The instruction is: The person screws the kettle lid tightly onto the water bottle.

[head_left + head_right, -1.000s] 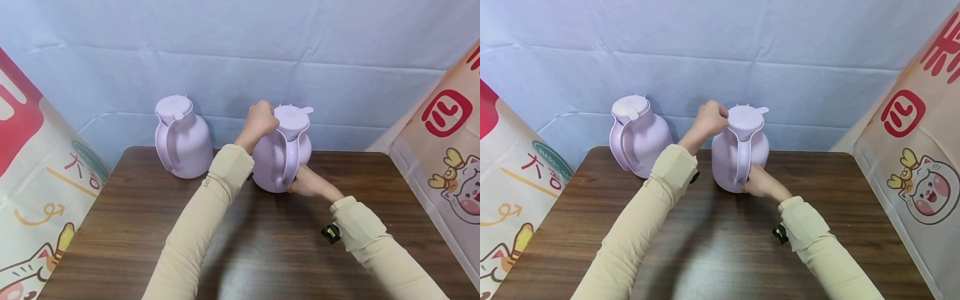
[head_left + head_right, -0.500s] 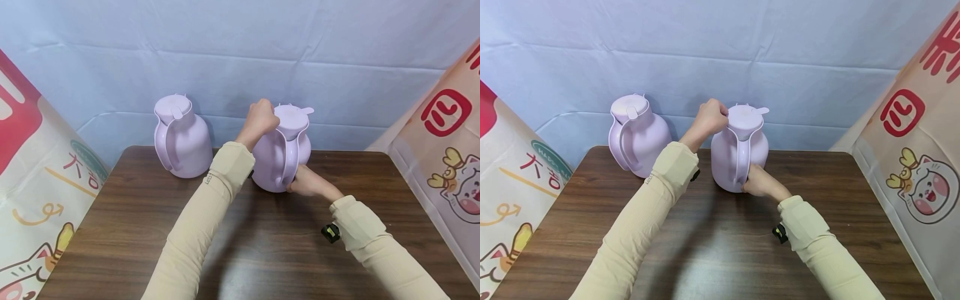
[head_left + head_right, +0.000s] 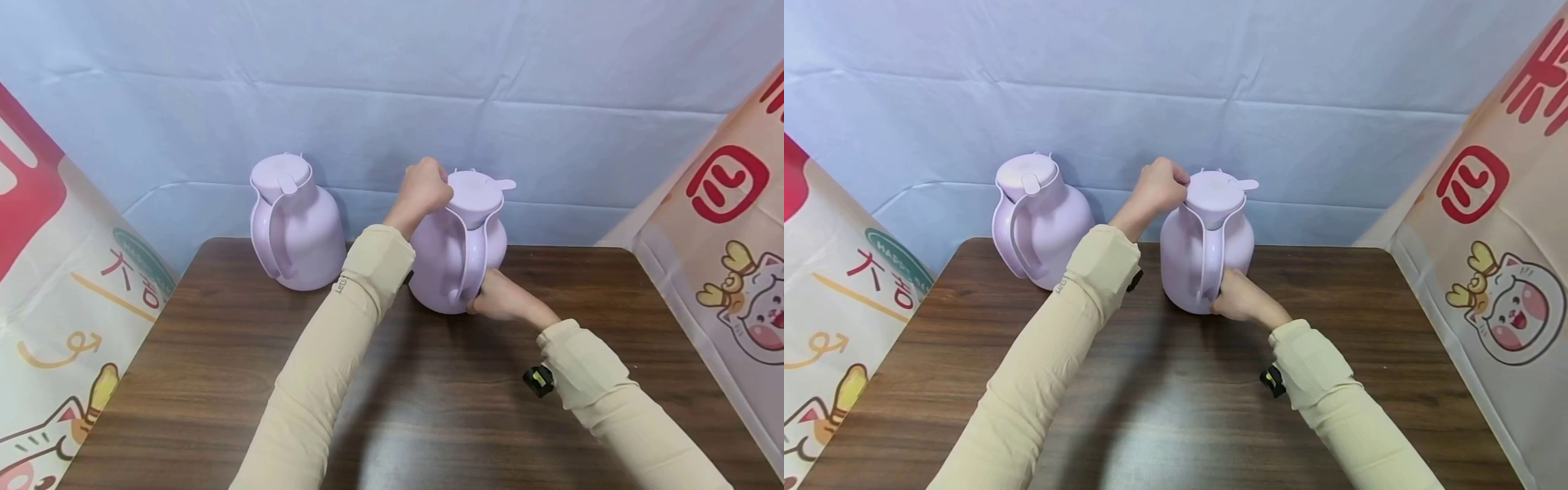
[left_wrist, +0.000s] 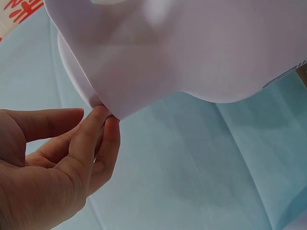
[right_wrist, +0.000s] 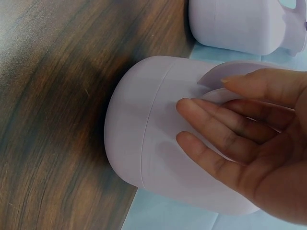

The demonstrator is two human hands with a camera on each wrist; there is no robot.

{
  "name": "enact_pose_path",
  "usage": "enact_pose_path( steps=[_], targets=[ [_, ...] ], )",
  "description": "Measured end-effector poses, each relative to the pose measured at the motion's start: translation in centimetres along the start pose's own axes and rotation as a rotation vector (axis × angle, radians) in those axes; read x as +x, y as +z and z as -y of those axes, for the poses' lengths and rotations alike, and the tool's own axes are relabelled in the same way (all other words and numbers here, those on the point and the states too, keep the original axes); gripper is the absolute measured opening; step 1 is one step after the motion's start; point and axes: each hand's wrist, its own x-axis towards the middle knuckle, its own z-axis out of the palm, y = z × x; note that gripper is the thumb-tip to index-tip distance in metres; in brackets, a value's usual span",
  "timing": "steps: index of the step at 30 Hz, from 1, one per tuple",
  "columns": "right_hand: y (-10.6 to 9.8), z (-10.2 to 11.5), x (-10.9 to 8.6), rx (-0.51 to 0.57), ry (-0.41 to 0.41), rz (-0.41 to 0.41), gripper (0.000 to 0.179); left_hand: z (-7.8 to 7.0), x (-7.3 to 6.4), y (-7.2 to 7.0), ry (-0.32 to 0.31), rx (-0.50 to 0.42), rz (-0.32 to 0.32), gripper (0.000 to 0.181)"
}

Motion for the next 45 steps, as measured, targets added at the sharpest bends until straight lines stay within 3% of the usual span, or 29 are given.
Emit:
enact_pose_path(
  steps=[10, 29, 45],
  targets=[
    [0.0, 0.1, 0.1, 0.012, 0.002, 0.001, 0.025, 0.0, 0.1, -0.1, -0.014, -0.023, 0.007, 0.03],
    [0.0, 0.1, 0.0, 0.029, 0.008, 0.006, 0.027, -0.1, -1.3, 0.0, 0.009, -0.008, -0.008, 0.03],
    [-0.1, 0.2, 0.1, 0.038, 0.025, 0.013, 0.028, -0.1, -1.0, 0.3, -0.013, 0.022, -0.02, 0.03]
  ],
)
